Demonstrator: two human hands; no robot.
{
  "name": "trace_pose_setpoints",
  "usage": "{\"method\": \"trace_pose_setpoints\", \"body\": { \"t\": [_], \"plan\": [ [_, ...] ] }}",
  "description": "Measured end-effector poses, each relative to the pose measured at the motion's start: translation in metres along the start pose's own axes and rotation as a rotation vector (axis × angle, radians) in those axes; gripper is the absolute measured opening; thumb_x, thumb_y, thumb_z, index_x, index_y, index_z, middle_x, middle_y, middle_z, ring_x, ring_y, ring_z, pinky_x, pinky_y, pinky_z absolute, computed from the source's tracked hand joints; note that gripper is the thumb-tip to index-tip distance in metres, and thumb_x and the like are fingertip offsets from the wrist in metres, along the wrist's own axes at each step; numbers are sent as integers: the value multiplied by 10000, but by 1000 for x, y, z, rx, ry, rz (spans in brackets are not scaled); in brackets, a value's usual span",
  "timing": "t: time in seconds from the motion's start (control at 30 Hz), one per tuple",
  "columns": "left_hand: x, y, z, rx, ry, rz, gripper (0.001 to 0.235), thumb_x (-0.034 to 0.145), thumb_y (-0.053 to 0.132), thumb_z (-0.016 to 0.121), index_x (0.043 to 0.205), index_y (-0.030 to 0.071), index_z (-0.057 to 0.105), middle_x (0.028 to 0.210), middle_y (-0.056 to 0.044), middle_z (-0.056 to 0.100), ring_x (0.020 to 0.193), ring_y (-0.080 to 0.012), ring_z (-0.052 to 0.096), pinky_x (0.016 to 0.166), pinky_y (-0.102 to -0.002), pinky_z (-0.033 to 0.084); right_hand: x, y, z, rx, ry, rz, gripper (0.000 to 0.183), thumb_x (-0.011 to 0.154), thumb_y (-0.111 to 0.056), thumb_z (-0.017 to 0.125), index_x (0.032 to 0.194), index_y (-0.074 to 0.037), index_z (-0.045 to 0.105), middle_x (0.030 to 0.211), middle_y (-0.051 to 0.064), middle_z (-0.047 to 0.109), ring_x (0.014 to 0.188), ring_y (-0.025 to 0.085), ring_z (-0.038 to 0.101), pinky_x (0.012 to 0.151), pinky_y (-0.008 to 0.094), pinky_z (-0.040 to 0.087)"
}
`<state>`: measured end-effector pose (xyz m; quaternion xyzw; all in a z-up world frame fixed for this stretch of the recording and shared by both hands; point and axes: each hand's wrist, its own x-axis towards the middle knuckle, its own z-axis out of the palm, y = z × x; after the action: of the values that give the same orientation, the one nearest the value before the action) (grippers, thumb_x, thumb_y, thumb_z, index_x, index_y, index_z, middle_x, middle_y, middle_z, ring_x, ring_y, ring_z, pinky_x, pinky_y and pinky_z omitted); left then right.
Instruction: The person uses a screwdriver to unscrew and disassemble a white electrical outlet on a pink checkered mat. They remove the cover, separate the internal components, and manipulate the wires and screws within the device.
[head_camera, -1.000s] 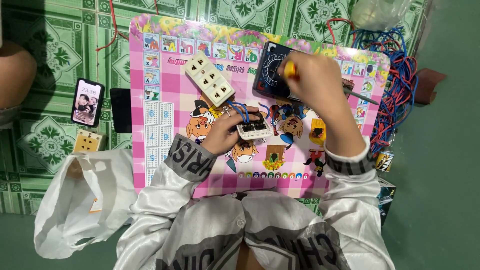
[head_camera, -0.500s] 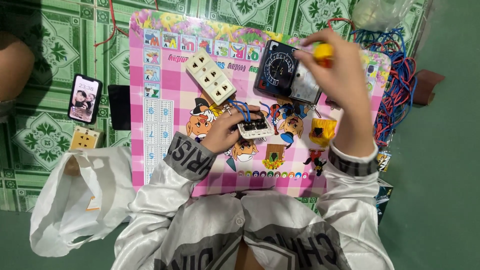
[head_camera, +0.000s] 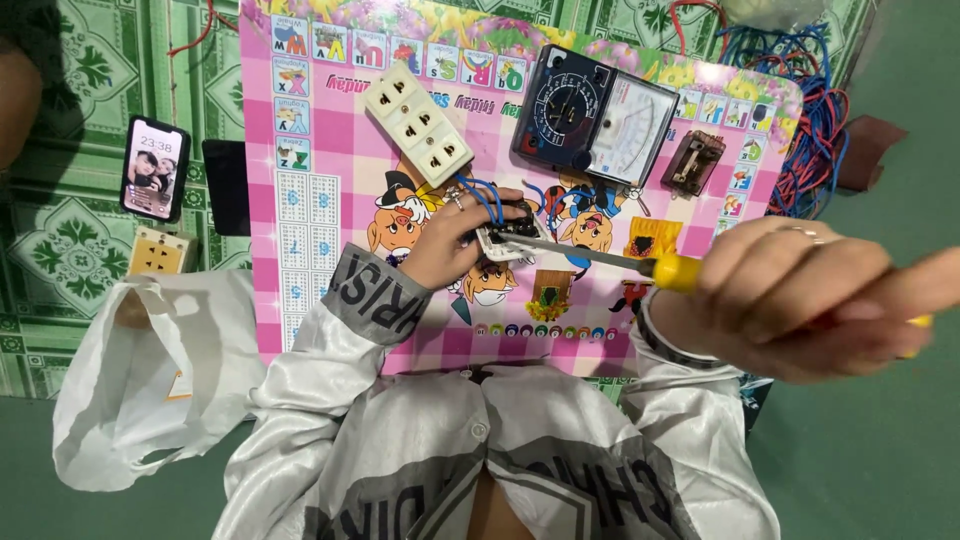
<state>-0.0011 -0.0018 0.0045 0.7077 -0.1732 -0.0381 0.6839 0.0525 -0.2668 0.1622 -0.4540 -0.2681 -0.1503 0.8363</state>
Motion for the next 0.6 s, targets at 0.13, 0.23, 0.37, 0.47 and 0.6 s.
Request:
{"method": "trace_pose_setpoints", "body": {
  "t": [0.13,0.23,0.37,0.47,0.6],
  "plan": [
    [-1,1,-1,2,-6,-12,638,812,-153,400,1336,121,639,1451,-141,590,1364,-338,564,1201,-506,440,33,11,68,-21,-161,7,220,1116,-305,474,1066,-159,317,482,-41,317,295,61,265,248,198,287],
    [-1,0,-1,5,-6,-6,663,787,-162,389,1334,117,640,1442,-137,596,1362,-336,565,1202,-498,436,38,15,83,10,-195,-4,399,1074,-222,587,914,-153,228,477,7,376,291,95,296,283,289,338],
    [-1,0,-1,22,-7,-7,642,799,-140,398,1334,122,637,1438,-134,599,1352,-336,569,1180,-507,450,46,18,87,-10,-392,-31,326,1098,-198,533,903,-132,280,510,4,422,327,114,359,319,278,444],
    [-1,0,-1,15,-12,2,686,760,-150,378,1340,117,629,1442,-134,595,1357,-340,564,1184,-515,448,54,13,92,-19,-515,-8,307,1101,-183,505,892,-124,288,521,4,430,358,119,376,348,279,449],
    [-1,1,-1,18,-14,-28,724,726,-154,375,1341,130,631,1448,-128,593,1368,-341,555,1193,-524,440,74,6,97,65,-809,149,415,1113,-285,504,755,-125,370,615,31,545,505,171,541,468,299,533]
  ]
}}
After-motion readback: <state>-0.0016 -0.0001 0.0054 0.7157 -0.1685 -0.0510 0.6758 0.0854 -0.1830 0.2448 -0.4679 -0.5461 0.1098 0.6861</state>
